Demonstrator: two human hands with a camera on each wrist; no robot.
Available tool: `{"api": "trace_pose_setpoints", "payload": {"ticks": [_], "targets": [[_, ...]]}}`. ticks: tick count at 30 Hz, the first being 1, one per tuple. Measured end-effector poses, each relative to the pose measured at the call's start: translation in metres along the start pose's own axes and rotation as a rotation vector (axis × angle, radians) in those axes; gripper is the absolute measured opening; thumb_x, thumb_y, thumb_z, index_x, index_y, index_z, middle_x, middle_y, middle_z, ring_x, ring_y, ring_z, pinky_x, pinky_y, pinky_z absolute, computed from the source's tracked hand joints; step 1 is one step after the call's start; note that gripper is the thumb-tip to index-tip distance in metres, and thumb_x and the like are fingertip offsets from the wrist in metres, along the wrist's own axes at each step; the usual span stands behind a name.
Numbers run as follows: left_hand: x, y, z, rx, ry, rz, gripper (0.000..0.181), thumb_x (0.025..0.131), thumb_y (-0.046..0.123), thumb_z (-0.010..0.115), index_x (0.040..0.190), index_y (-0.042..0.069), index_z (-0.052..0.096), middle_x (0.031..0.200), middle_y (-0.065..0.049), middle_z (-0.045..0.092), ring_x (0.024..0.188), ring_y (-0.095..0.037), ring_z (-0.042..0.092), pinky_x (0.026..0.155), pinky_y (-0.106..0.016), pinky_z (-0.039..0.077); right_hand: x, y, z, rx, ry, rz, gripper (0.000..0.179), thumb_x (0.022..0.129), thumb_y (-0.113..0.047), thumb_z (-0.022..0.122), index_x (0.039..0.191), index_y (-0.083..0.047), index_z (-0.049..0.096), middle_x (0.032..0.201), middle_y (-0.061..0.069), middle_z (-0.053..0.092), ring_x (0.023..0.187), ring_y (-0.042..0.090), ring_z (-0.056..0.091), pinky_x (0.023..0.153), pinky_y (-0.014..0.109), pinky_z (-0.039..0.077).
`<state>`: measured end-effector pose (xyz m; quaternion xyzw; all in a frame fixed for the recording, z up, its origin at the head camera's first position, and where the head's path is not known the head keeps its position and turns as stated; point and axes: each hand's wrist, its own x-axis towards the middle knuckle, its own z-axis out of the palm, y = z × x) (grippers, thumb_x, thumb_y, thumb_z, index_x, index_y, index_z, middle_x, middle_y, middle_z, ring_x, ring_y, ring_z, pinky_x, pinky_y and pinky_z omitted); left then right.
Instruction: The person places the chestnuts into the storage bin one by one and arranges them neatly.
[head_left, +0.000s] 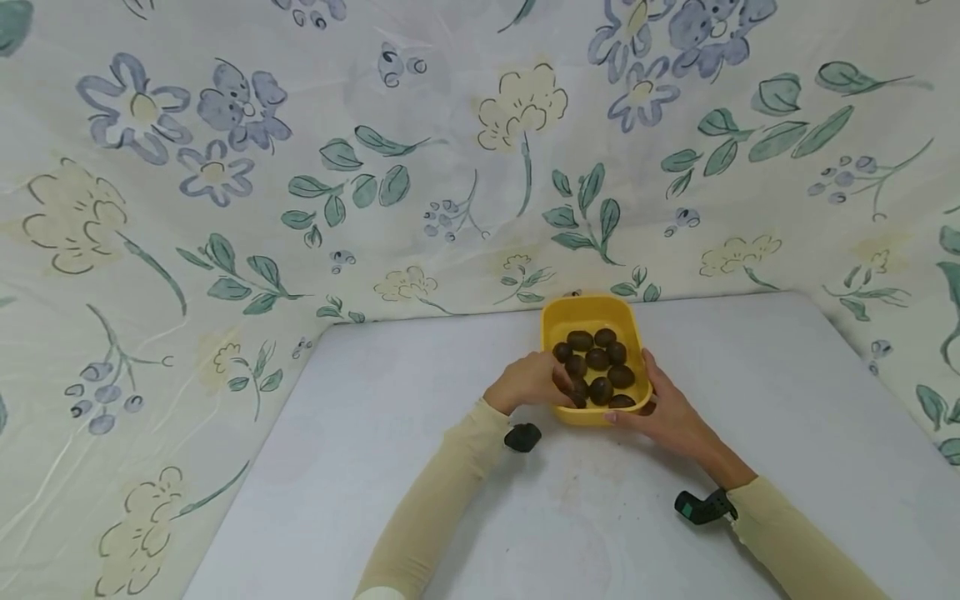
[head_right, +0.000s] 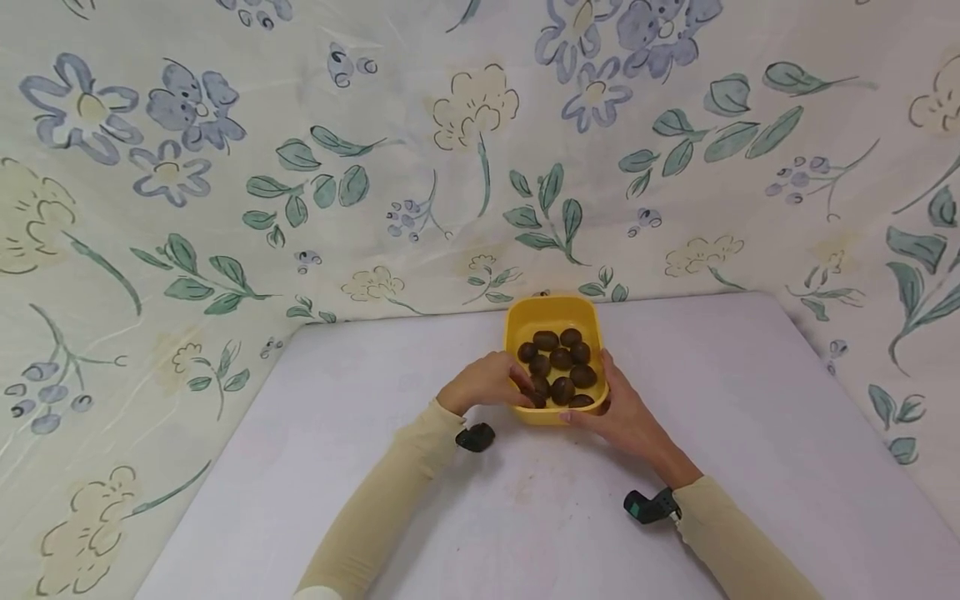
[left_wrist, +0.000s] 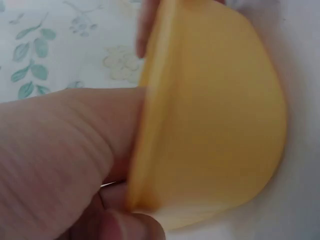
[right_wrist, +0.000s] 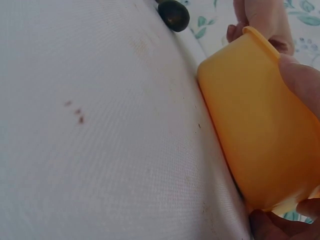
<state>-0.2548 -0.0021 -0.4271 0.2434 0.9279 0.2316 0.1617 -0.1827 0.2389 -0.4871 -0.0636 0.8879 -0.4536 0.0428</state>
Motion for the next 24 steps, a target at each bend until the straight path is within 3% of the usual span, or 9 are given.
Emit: {"api": "trace_pose_setpoints", "payload": {"ticks": [6,19,24], "targets": [[0.006,-0.002,0.006,0.013,0.013,-0.051,0.014,0.082,0.029,0.088,0.091,0.020,0.083,0.091,0.008,0.077,0.081,-0.010,0.059,0.067,-0.021,0.049,0.002,0.001,0.003,0.009,0.001,0.004,0.131,0.082,-0.059,0.081,0.166,-0.013,-0.008,0.174,0.020,0.004,0.159,0.047,0.013,0.124,0.066,0.020],[0.002,-0.005,0.000,-0.055,0.033,0.002,0.023,0.083,0.034,0.087,0.100,0.019,0.084,0.099,0.007,0.079,0.087,-0.012,0.058,0.071,-0.022,0.049,0.002,-0.002,0.001,0.014,0.007,-0.002,0.130,0.082,-0.057,0.082,0.166,-0.012,-0.008,0.175,0.020,0.005,0.159,0.047,0.014,0.124,0.067,0.020],[-0.008,-0.010,-0.014,-0.144,0.119,0.047,0.026,0.089,0.035,0.081,0.107,0.017,0.083,0.109,0.002,0.079,0.103,-0.019,0.064,0.088,-0.035,0.054,0.003,-0.003,0.001,0.003,0.002,0.014,0.131,0.082,-0.060,0.080,0.166,-0.012,-0.008,0.174,0.020,0.004,0.159,0.047,0.013,0.124,0.067,0.019]]}}
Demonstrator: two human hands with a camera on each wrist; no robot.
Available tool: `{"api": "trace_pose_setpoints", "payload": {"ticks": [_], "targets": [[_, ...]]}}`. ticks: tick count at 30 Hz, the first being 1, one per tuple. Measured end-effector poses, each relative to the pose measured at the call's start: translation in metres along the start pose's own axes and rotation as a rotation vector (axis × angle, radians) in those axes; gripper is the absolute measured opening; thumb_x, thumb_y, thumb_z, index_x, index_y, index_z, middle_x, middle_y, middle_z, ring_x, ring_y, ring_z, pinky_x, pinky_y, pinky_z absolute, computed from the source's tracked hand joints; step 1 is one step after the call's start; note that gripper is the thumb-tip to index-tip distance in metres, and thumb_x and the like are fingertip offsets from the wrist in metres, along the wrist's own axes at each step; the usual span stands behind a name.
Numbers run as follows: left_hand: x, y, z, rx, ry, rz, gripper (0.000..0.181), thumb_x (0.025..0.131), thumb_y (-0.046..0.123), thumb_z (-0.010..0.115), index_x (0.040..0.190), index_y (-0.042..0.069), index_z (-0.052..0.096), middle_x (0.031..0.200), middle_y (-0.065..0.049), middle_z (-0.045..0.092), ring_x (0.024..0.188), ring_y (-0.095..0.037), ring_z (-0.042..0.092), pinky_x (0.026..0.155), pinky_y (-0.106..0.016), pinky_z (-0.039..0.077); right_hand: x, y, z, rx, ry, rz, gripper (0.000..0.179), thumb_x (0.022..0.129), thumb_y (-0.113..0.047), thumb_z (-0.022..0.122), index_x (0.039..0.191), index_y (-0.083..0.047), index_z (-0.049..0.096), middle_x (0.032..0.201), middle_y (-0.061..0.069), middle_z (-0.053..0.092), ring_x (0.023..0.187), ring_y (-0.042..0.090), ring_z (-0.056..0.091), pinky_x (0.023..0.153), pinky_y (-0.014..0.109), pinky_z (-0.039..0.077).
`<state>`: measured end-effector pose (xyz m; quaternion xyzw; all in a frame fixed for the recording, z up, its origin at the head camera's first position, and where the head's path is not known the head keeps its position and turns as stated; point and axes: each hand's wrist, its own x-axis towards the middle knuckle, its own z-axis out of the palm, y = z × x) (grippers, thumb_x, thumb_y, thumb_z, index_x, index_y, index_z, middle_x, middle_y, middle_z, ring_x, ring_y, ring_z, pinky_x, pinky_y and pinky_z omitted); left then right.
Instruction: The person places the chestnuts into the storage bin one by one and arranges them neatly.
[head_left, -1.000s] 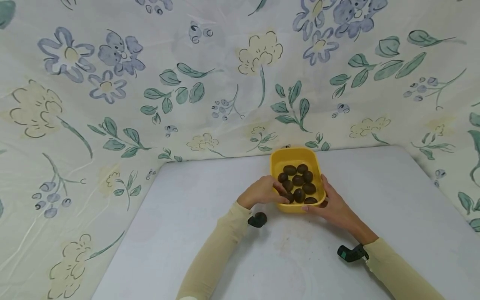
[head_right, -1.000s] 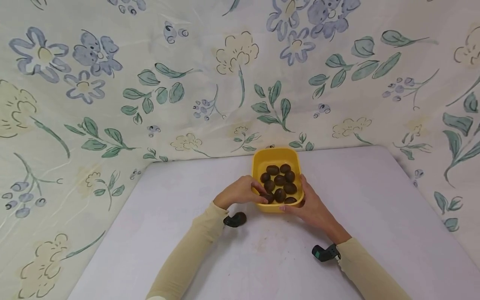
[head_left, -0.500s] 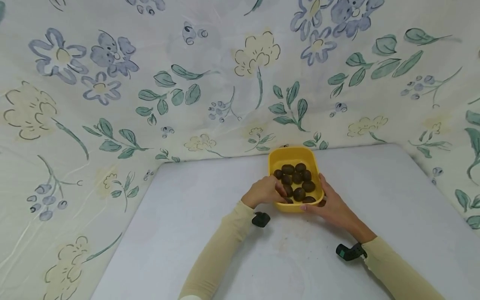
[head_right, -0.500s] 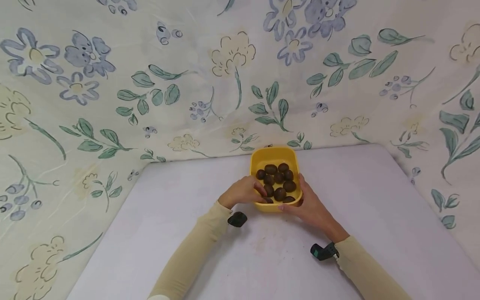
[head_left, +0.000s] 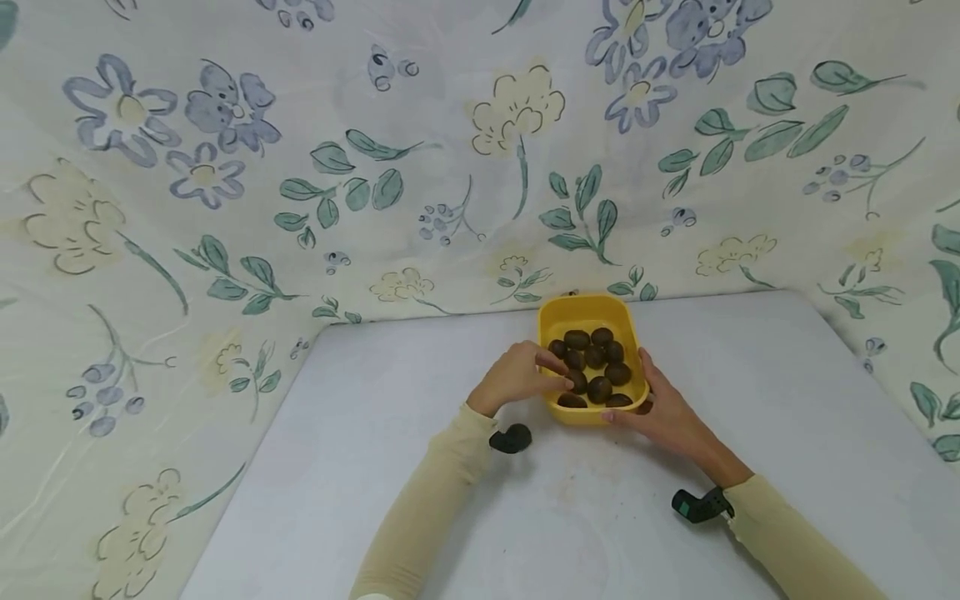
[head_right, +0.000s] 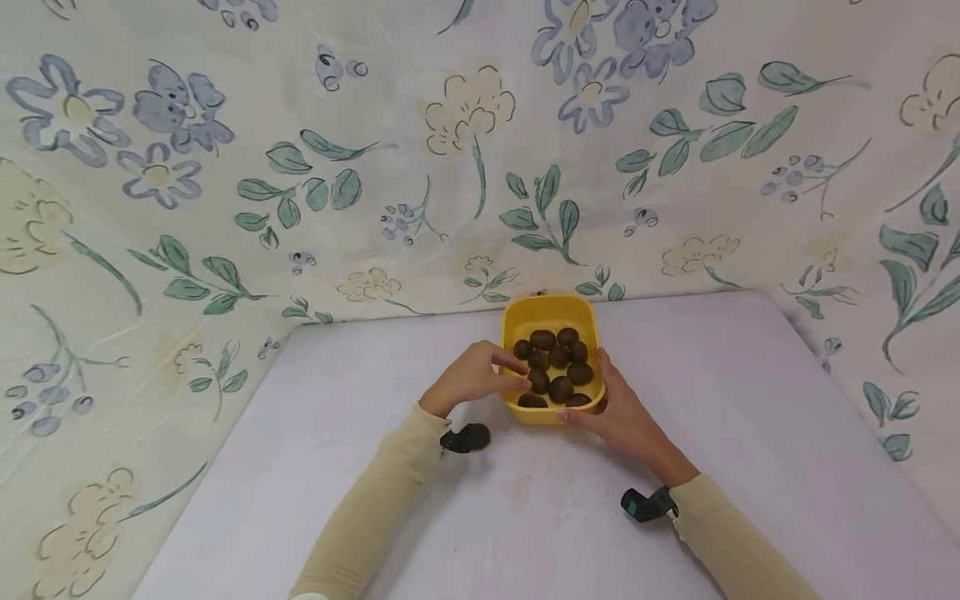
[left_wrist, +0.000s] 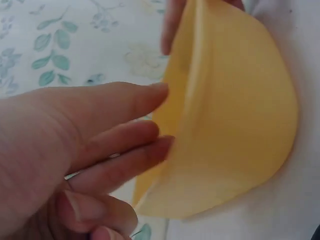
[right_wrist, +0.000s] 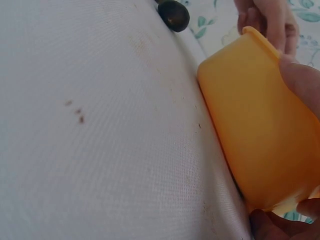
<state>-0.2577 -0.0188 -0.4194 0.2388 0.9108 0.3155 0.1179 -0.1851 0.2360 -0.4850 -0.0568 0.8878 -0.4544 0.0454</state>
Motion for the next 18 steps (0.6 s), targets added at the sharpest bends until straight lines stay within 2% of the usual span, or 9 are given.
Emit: {"api": "trace_pose_setpoints", "payload": {"ticks": [4,8,11,15,18], "targets": [[-0.013,-0.008,-0.015,-0.072,0.084,0.001,0.030,0.090,0.035,0.080,0.111,0.014,0.081,0.119,-0.002,0.077,0.121,-0.023,0.064,0.104,-0.046,0.052,0.001,0.001,0.001,-0.001,-0.003,0.008,0.133,0.081,-0.062,0.081,0.166,-0.013,-0.009,0.175,0.019,0.003,0.159,0.047,0.012,0.124,0.066,0.018],[-0.027,-0.020,-0.026,-0.085,0.143,-0.014,0.029,0.090,0.036,0.080,0.111,0.016,0.081,0.117,0.000,0.078,0.122,-0.023,0.064,0.102,-0.045,0.052,0.002,0.001,0.000,-0.009,0.009,0.003,0.133,0.081,-0.060,0.082,0.166,-0.013,-0.008,0.175,0.019,0.003,0.159,0.047,0.012,0.125,0.066,0.018],[-0.039,-0.030,-0.030,-0.092,0.155,-0.037,0.031,0.091,0.036,0.079,0.114,0.015,0.080,0.116,0.000,0.079,0.120,-0.027,0.063,0.097,-0.039,0.051,0.002,0.002,0.001,-0.016,0.018,0.001,0.132,0.081,-0.059,0.082,0.166,-0.013,-0.008,0.174,0.020,0.005,0.159,0.047,0.013,0.124,0.066,0.019],[-0.057,-0.044,-0.033,-0.080,0.167,-0.047,0.032,0.092,0.034,0.078,0.116,0.012,0.080,0.114,0.000,0.079,0.096,-0.027,0.061,0.076,-0.029,0.044,0.001,0.002,0.001,-0.016,0.012,0.003,0.132,0.081,-0.060,0.081,0.166,-0.013,-0.008,0.174,0.020,0.004,0.159,0.048,0.014,0.124,0.066,0.020],[-0.069,-0.053,-0.035,-0.069,0.180,-0.042,0.031,0.092,0.032,0.078,0.115,0.012,0.080,0.114,-0.001,0.079,0.073,-0.019,0.050,0.061,-0.025,0.037,0.001,0.001,0.002,-0.012,0.011,0.010,0.132,0.081,-0.061,0.081,0.166,-0.014,-0.008,0.175,0.019,0.004,0.159,0.047,0.013,0.124,0.066,0.019]]}}
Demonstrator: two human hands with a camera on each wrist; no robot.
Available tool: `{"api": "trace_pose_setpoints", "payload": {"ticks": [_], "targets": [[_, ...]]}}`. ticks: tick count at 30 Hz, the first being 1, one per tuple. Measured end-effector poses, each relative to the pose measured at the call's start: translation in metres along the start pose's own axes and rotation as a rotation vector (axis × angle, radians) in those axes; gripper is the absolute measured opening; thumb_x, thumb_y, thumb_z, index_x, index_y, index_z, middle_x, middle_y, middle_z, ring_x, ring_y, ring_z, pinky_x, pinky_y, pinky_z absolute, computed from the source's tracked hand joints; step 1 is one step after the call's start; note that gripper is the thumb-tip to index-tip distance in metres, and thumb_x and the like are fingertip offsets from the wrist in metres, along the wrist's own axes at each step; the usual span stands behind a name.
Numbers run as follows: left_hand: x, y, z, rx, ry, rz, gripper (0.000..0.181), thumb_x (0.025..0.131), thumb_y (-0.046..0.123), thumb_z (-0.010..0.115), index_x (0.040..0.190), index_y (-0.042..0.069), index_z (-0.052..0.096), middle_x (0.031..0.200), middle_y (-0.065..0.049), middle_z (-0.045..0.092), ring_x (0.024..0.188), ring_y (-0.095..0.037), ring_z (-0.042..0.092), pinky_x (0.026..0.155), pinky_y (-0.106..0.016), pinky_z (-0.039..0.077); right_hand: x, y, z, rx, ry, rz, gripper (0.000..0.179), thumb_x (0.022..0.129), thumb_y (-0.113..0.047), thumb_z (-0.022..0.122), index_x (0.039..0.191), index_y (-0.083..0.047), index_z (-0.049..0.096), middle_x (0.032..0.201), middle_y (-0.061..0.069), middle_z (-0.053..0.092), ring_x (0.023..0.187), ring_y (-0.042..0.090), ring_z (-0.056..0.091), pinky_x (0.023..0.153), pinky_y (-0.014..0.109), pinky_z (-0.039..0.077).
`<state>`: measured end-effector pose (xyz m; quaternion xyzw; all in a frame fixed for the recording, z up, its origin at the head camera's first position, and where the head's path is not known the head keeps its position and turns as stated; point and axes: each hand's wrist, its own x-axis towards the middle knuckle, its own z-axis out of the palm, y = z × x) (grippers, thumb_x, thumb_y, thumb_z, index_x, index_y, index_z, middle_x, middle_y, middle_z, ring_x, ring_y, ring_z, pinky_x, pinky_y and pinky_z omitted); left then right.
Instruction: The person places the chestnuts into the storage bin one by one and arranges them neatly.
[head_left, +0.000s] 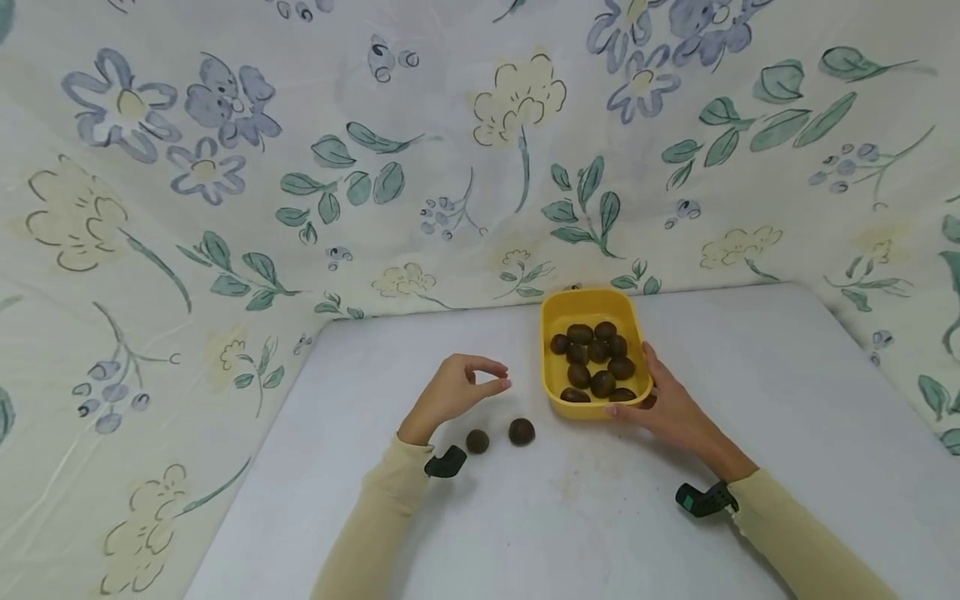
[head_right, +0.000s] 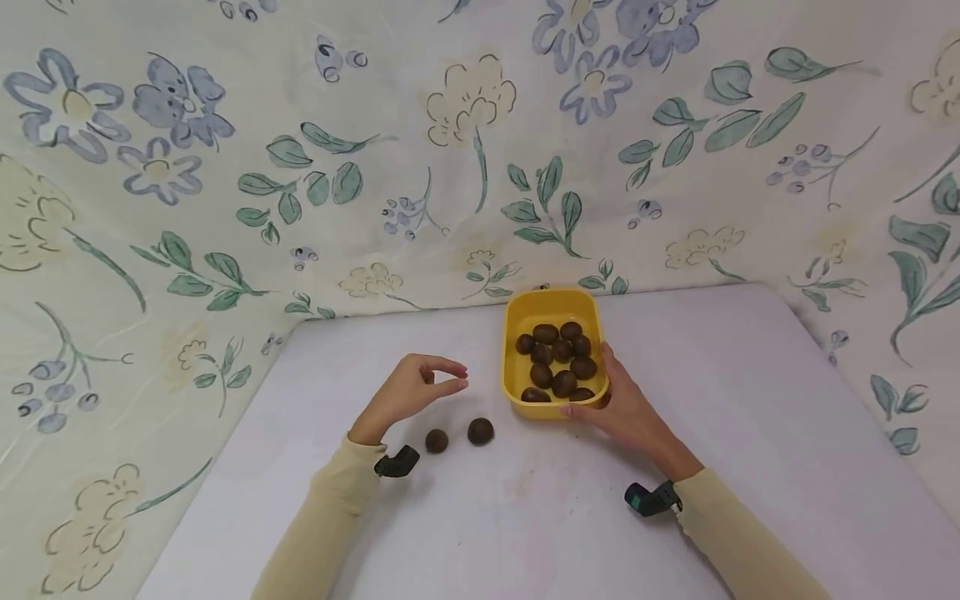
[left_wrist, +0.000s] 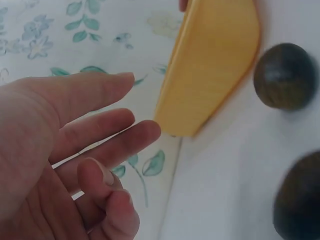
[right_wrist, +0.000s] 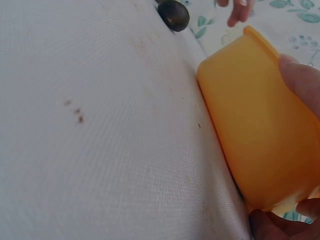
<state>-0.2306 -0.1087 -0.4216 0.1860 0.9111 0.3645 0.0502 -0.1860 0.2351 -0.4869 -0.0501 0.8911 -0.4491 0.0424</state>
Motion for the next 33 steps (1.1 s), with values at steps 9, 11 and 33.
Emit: {"api": "trace_pose_setpoints", "payload": {"ticks": [9,11,33], "targets": [[-0.033,-0.028,0.000,0.007,-0.024,-0.050,0.030,0.090,0.031,0.079,0.114,0.013,0.080,0.106,-0.003,0.078,0.059,-0.012,0.043,0.049,-0.023,0.035,0.001,0.001,0.000,0.017,0.001,-0.019,0.132,0.081,-0.058,0.083,0.166,-0.013,-0.007,0.175,0.020,0.005,0.159,0.048,0.014,0.124,0.066,0.021],[-0.038,-0.033,0.000,0.011,-0.035,-0.054,0.029,0.090,0.030,0.079,0.114,0.013,0.080,0.106,-0.003,0.078,0.063,-0.012,0.048,0.052,-0.023,0.038,0.001,0.001,-0.001,0.015,0.003,-0.020,0.132,0.081,-0.057,0.083,0.166,-0.013,-0.007,0.175,0.020,0.005,0.159,0.048,0.014,0.124,0.065,0.021],[-0.067,-0.056,0.007,0.062,-0.113,0.045,0.043,0.083,0.031,0.088,0.120,0.013,0.076,0.097,0.002,0.074,0.080,-0.007,0.057,0.072,-0.021,0.045,0.002,0.001,-0.001,0.005,0.001,-0.001,0.132,0.081,-0.057,0.083,0.166,-0.013,-0.008,0.175,0.020,0.006,0.159,0.047,0.015,0.124,0.065,0.021]]}}
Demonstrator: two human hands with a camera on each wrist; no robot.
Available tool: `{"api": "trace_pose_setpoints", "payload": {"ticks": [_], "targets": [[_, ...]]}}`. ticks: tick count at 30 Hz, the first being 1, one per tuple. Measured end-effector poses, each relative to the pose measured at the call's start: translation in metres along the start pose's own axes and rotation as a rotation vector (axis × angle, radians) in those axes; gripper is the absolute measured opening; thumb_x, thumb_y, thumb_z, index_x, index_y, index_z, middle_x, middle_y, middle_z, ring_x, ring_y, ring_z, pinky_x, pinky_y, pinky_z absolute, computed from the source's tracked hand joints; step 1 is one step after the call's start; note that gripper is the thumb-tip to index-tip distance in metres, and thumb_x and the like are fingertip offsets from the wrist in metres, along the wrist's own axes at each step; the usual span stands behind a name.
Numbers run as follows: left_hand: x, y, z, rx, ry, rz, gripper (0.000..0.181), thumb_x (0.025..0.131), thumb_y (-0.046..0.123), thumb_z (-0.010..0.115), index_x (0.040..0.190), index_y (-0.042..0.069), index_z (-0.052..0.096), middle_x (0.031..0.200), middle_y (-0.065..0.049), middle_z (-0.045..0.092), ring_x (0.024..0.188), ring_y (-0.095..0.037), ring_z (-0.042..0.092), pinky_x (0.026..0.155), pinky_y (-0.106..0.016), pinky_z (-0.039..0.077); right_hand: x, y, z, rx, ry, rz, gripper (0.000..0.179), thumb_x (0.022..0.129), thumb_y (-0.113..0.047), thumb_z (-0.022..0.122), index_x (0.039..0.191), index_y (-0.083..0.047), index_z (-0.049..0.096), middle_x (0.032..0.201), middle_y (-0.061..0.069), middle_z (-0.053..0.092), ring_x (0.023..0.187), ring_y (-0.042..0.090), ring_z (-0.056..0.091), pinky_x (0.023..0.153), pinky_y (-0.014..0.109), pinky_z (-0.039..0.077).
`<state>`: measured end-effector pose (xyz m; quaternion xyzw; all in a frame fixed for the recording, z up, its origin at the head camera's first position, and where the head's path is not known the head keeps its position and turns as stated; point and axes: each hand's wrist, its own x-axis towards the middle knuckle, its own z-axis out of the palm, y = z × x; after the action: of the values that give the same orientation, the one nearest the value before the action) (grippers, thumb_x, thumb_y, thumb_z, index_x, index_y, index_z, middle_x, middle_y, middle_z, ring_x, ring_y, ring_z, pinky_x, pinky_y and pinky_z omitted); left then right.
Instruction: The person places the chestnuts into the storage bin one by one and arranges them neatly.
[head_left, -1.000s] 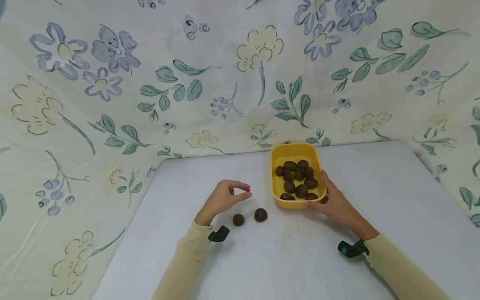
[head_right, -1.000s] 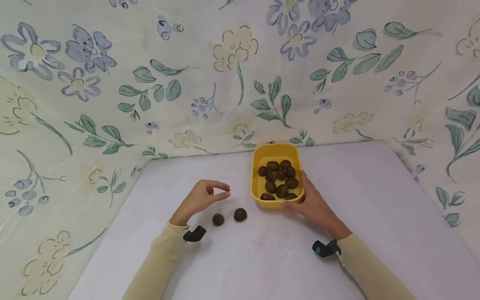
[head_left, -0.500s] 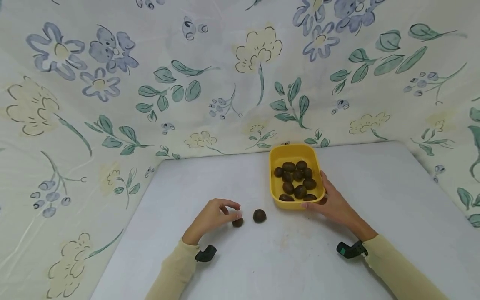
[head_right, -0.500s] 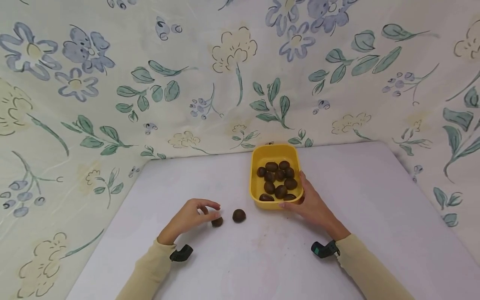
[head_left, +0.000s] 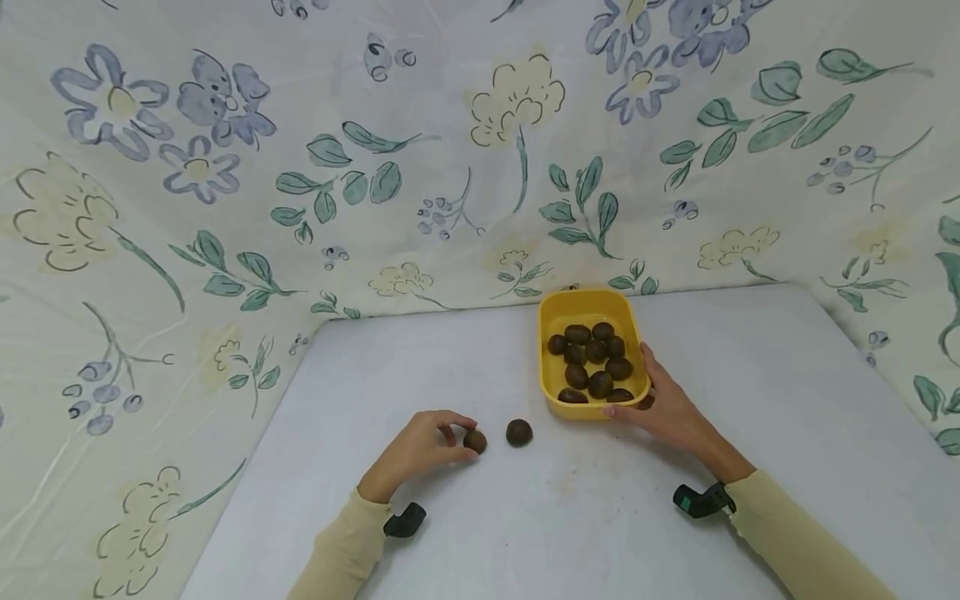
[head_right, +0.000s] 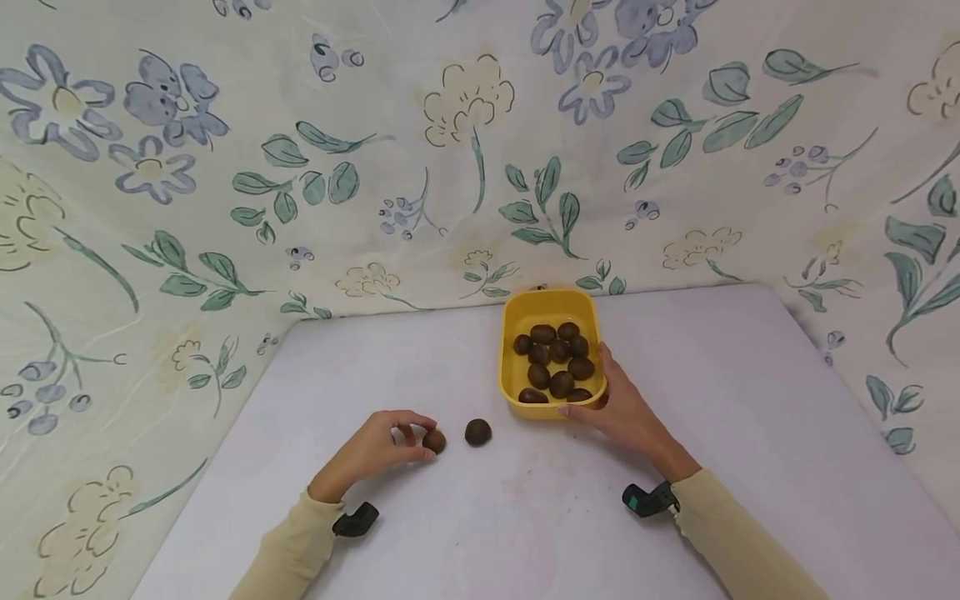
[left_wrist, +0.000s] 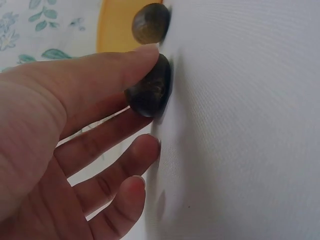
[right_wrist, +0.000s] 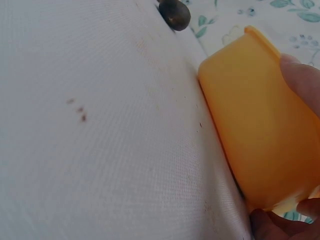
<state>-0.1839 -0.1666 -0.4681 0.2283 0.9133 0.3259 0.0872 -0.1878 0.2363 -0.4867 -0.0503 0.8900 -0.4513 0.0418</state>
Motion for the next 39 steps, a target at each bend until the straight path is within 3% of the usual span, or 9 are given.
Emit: {"api": "trace_pose_setpoints", "payload": {"ticks": [6,17,29,39], "targets": [[0.000,-0.003,0.001,0.009,0.012,0.037,0.041,0.083,0.031,0.087,0.117,0.011,0.076,0.103,0.001,0.074,0.081,-0.007,0.058,0.072,-0.021,0.047,0.001,0.001,0.001,-0.002,0.002,0.008,0.133,0.081,-0.058,0.083,0.166,-0.014,-0.009,0.174,0.020,0.006,0.158,0.047,0.015,0.124,0.065,0.021],[0.005,0.001,0.003,0.015,0.060,0.039,0.033,0.084,0.030,0.087,0.110,0.012,0.078,0.101,0.002,0.076,0.081,-0.007,0.060,0.069,-0.020,0.047,0.001,0.001,0.000,0.004,0.000,-0.001,0.132,0.081,-0.057,0.083,0.166,-0.013,-0.009,0.174,0.021,0.006,0.158,0.048,0.015,0.124,0.065,0.021],[0.017,0.013,-0.001,-0.071,0.123,0.049,0.027,0.086,0.029,0.084,0.110,0.019,0.079,0.106,0.003,0.076,0.084,-0.008,0.061,0.066,-0.021,0.046,0.001,0.002,0.001,0.008,-0.002,0.000,0.133,0.081,-0.058,0.083,0.166,-0.014,-0.008,0.175,0.020,0.006,0.159,0.047,0.015,0.124,0.066,0.021],[0.037,0.033,-0.002,-0.131,0.166,0.088,0.027,0.086,0.028,0.085,0.111,0.021,0.079,0.107,0.003,0.077,0.083,-0.012,0.062,0.066,-0.022,0.043,0.000,0.001,0.000,0.008,0.001,-0.009,0.132,0.082,-0.056,0.083,0.166,-0.013,-0.009,0.174,0.020,0.006,0.159,0.047,0.015,0.124,0.065,0.022]]}}
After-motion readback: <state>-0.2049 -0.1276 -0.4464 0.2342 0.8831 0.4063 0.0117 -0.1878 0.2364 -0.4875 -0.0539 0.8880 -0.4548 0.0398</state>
